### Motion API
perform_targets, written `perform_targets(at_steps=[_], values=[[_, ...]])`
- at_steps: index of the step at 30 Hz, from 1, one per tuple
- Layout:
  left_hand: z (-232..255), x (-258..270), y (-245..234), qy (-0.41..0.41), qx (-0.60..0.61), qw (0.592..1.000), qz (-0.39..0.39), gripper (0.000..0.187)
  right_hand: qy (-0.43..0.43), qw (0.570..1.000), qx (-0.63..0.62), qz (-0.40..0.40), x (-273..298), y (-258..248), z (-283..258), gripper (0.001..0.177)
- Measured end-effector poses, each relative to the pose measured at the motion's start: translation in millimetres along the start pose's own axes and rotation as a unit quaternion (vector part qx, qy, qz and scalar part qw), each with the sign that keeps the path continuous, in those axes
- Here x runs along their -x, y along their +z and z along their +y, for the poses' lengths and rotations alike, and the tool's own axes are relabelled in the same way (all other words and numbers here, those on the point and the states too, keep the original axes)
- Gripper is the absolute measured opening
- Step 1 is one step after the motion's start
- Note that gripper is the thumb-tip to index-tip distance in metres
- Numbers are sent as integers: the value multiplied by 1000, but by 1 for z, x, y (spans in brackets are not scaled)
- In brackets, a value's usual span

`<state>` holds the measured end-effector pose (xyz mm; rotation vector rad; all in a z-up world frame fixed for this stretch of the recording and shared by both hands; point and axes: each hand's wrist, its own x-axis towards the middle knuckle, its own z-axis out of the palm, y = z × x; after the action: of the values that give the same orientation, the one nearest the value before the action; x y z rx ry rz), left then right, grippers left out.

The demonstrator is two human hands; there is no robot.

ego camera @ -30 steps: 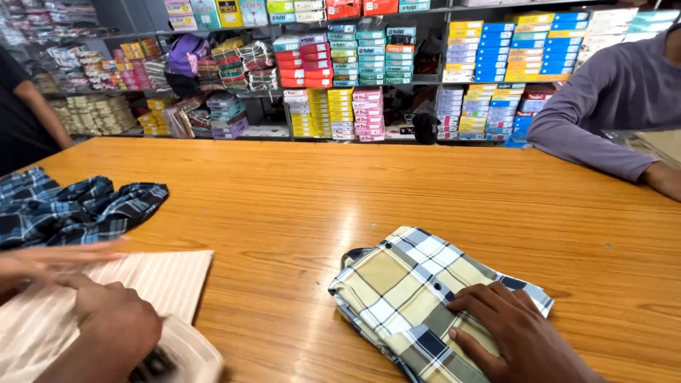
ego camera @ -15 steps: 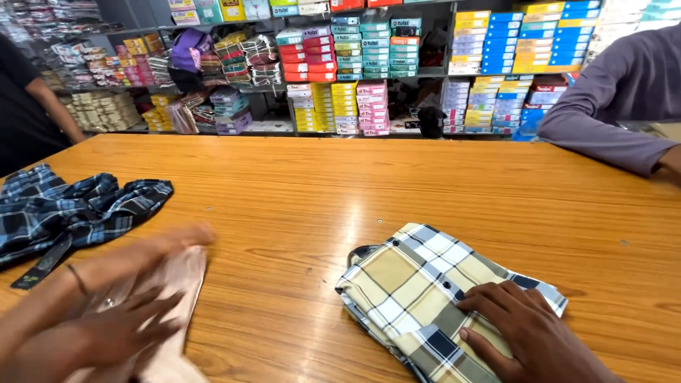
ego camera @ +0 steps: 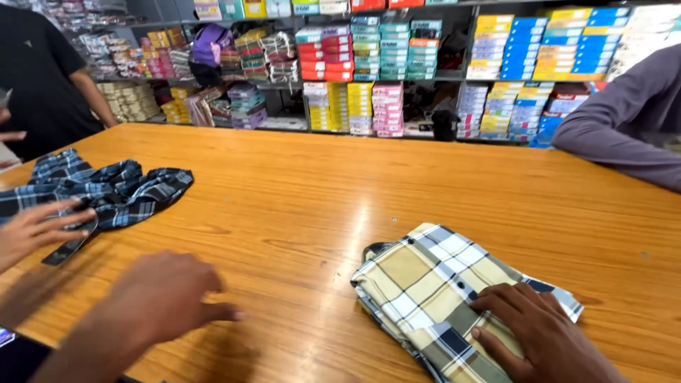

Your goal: The recorder is seen folding a checkered shirt and placing it inside a plastic cover.

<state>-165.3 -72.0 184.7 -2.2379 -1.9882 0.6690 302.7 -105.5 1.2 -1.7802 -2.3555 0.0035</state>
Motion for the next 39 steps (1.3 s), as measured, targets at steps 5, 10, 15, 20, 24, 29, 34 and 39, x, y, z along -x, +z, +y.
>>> perform_targets(at_steps=[5,10,15,20,24,29,34,39], values=[[81,-42,2,248,67,955,146,64,16,1000,-6,5,-2,-14,-12,49],[178,-86,1,392,163,855,297,76,28,1000,-8,7,-2,7,6,50],[218,-128,25,497,260,761,326,70,63,995,79,-26,-9,20,17,49],[213,-129,34,507,343,750,250,63,119,982,94,-112,-21,30,31,54],[214,-133,41,502,346,743,276,62,125,976,115,-139,-23,32,36,56],[211,-139,49,497,338,751,273,68,134,959,116,-221,-47,72,90,55],[201,-146,51,481,310,779,256,81,254,901,-39,-349,-80,186,222,60],[197,-144,47,462,296,801,239,92,195,958,78,-193,-54,211,267,62]])
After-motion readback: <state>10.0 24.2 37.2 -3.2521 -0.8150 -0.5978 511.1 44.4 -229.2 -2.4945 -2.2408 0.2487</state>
